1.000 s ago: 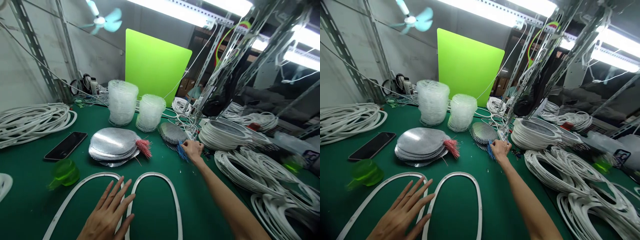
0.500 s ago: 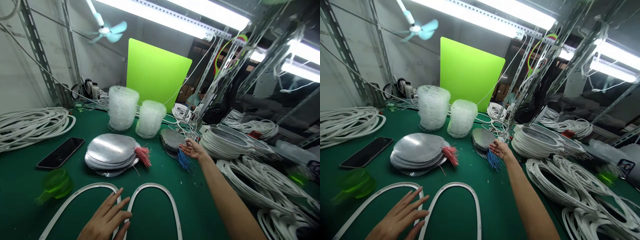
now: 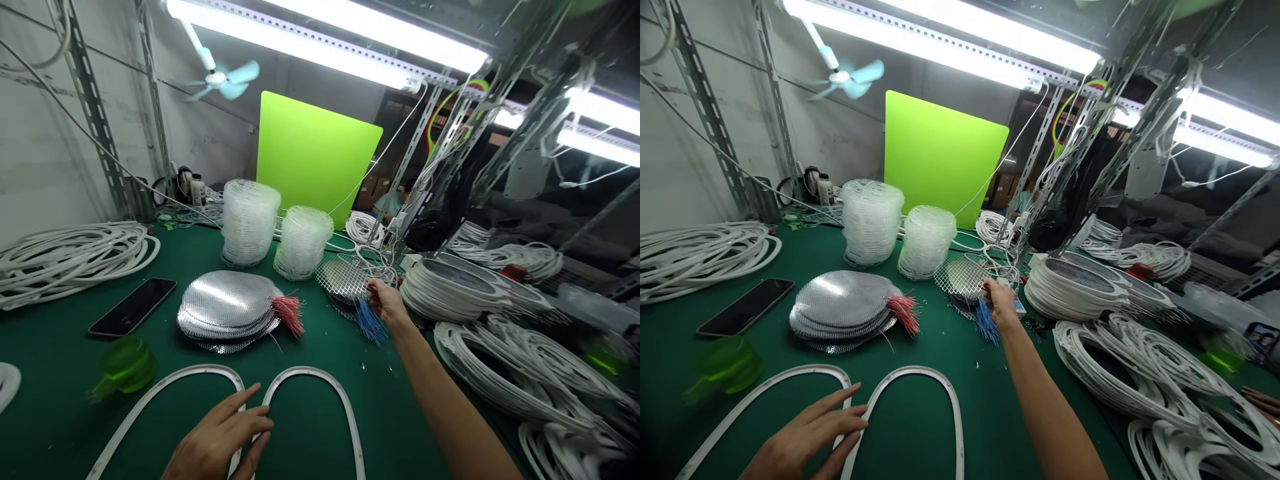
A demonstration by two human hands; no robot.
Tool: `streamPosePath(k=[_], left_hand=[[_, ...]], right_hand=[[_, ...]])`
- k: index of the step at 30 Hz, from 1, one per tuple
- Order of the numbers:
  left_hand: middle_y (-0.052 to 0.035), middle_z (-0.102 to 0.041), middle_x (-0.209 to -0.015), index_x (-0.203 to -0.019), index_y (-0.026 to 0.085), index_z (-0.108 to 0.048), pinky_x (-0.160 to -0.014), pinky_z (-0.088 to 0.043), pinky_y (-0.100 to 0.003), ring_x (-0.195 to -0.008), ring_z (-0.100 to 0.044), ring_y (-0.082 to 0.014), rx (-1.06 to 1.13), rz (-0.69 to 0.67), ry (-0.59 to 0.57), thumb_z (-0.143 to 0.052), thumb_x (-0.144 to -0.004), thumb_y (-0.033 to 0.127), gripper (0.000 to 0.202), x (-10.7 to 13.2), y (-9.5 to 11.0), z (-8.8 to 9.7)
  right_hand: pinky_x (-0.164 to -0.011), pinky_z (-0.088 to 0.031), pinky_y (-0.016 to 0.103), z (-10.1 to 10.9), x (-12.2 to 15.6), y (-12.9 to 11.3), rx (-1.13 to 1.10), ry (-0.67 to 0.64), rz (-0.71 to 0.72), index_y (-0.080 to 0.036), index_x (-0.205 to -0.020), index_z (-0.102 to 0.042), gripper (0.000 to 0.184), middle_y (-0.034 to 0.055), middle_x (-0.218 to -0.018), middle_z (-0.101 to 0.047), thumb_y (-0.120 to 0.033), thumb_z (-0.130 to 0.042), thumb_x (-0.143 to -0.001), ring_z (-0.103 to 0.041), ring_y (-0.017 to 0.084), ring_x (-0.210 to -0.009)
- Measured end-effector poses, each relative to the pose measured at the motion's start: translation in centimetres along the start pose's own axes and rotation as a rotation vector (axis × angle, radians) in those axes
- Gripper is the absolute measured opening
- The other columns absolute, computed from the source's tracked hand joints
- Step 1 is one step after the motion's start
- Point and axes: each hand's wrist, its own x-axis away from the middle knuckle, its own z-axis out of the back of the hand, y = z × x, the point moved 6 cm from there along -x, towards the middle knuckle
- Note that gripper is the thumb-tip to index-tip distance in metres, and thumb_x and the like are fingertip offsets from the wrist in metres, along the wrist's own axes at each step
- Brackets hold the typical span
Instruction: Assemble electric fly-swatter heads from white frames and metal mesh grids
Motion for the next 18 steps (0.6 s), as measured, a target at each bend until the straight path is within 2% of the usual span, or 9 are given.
streamPosePath(k=[3, 5, 6, 8, 10, 13, 16, 18], left_hand=[[0.0, -0.062, -0.131, -0.122, 0.034, -0.06, -0.09, -0.058, -0.034, -0.121, -0.058, -0.0249, 0.403, 0.301, -0.06, -0.053, -0.092, 0.048, 0.034, -2.9, -0.4, -0.2], [-0.0077, -0.049, -0.144, -0.137, 0.028, -0.046, -0.092, -0.057, -0.035, -0.123, -0.056, -0.0264, 0.78, 0.523, -0.083, -0.056, -0.09, 0.052, 0.054, -5.3, -0.4, -0.8], [-0.0121, -0.044, -0.147, -0.14, 0.022, -0.041, -0.093, -0.057, -0.035, -0.124, -0.056, -0.0269, 0.96, 0.614, -0.074, -0.057, -0.09, 0.051, 0.06, -6.5, -0.3, -1.2], [-0.0178, -0.047, -0.144, -0.136, 0.016, -0.044, -0.092, -0.057, -0.037, -0.115, -0.063, -0.0276, 1.236, 0.723, -0.113, -0.059, -0.089, 0.048, 0.058, -8.3, 0.2, -2.3], [-0.0195, -0.06, -0.129, -0.124, 0.012, -0.052, -0.087, -0.059, -0.034, -0.101, -0.069, -0.025, 1.33, 0.772, -0.116, -0.068, -0.085, 0.034, 0.047, -8.9, 0.3, -3.0], [-0.017, -0.071, -0.106, -0.11, 0.011, -0.058, -0.075, -0.062, -0.027, -0.084, -0.073, -0.0205, 1.321, 0.843, -0.11, -0.077, -0.076, 0.017, 0.039, -7.2, 0.1, -3.8], [-0.015, -0.073, -0.096, -0.105, 0.011, -0.059, -0.066, -0.061, -0.024, -0.077, -0.073, -0.0182, 1.313, 0.915, -0.14, -0.078, -0.075, 0.015, 0.037, -4.7, 0.0, -4.6], [-0.0138, -0.073, -0.094, -0.104, 0.011, -0.059, -0.064, -0.06, -0.023, -0.073, -0.072, -0.0167, 1.29, 0.952, -0.149, -0.079, -0.074, 0.015, 0.037, -3.4, -0.2, -4.9]], right_hand=[[-0.07, -0.055, 0.023, 1.5, 5.0, 0.3, -0.127, -0.002, 0.026, -0.017, -0.105, -0.064, 0.021, 0.0026, -0.094, -0.069, -0.026, -0.063, -0.085, -0.065, 0.012, -0.08], [-0.075, -0.056, 0.022, 2.3, 9.1, 1.4, -0.188, -0.028, 0.01, -0.019, -0.107, -0.064, 0.027, 0.0018, -0.094, -0.072, -0.028, -0.065, -0.081, -0.067, 0.014, -0.085], [-0.077, -0.057, 0.024, 2.7, 11.2, 2.1, -0.208, -0.043, -0.011, -0.02, -0.108, -0.064, 0.031, 0.0018, -0.094, -0.072, -0.03, -0.068, -0.079, -0.067, 0.015, -0.086], [-0.077, -0.058, 0.026, 3.2, 15.2, 3.7, -0.23, -0.067, -0.068, -0.019, -0.109, -0.064, 0.037, 0.0022, -0.092, -0.073, -0.032, -0.073, -0.075, -0.068, 0.016, -0.085], [-0.077, -0.059, 0.029, 3.7, 18.7, 5.2, -0.268, -0.08, -0.125, -0.019, -0.111, -0.063, 0.043, 0.0029, -0.093, -0.073, -0.035, -0.075, -0.074, -0.069, 0.019, -0.084], [-0.086, -0.058, 0.038, 3.6, 22.5, 7.4, -0.474, -0.146, -0.288, -0.018, -0.124, -0.056, 0.054, 0.0082, -0.112, -0.07, -0.046, -0.069, -0.079, -0.068, 0.026, -0.1], [-0.097, -0.052, 0.039, 1.9, 25.4, 9.7, -0.695, -0.281, -0.5, -0.014, -0.133, -0.048, 0.061, 0.0127, -0.129, -0.062, -0.047, -0.063, -0.084, -0.06, 0.028, -0.116], [-0.098, -0.052, 0.034, 0.7, 26.9, 10.9, -0.716, -0.323, -0.547, -0.016, -0.136, -0.046, 0.06, 0.0111, -0.129, -0.062, -0.038, -0.066, -0.085, -0.059, 0.025, -0.118]])
